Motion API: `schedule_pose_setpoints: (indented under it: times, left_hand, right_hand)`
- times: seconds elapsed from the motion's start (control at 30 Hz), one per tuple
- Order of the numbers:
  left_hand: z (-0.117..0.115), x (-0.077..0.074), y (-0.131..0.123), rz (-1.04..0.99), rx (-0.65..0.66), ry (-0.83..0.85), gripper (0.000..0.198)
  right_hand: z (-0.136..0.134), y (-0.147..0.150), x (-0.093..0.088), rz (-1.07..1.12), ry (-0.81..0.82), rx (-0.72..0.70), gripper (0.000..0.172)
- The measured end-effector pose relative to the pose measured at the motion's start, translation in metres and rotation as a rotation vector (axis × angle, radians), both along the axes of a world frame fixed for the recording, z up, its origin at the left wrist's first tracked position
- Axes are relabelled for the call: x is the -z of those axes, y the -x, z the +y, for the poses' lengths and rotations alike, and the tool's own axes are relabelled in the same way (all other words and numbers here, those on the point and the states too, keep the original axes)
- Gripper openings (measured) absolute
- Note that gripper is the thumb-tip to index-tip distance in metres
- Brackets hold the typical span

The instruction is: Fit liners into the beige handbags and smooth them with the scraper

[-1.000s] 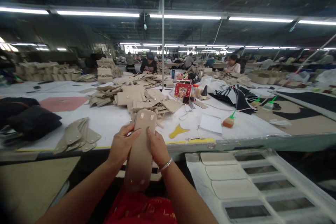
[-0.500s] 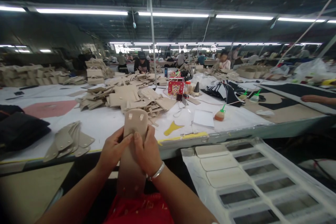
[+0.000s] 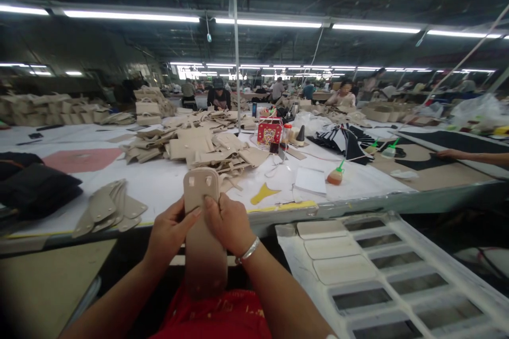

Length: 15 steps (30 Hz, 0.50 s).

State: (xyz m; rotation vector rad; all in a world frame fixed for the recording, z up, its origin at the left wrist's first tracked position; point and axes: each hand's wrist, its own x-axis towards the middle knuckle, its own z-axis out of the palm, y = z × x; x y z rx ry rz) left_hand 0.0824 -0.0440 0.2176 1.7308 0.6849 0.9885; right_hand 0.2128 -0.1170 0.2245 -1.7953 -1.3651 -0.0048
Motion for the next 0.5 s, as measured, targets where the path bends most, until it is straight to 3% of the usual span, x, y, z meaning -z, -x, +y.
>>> schedule_pose_setpoints:
  times: [0.1, 0.17, 0.27, 0.37, 0.5]
  left_hand:
    - [0.001, -0.008, 0.007, -0.003, 0.002, -0.041, 0.044]
    - [0.003, -0.014, 0.011, -0.018, 0.024, -0.02, 0.047]
    - [0.003, -0.019, 0.011, -0.021, 0.01, 0.026, 0.048]
    - [-0.001, -0.021, 0.008, -0.052, -0.039, 0.042, 0.046]
    - [-0.004, -0.023, 0.007, -0.089, -0.024, 0.061, 0.043]
  right_hand:
    - [-0.003, -0.003, -0.004, 0.11, -0.013, -0.168, 0.044]
    - [-0.004, -0.002, -0.006, 0.056, 0.028, -0.191, 0.044]
    - [-0.004, 0.001, -0.009, -0.154, 0.09, -0.024, 0.038]
    - [-0.004, 0.005, -0.011, -0.219, 0.06, 0.146, 0.039]
    - [-0.003, 0.006, -0.015, -0.202, 0.026, 0.162, 0.047]
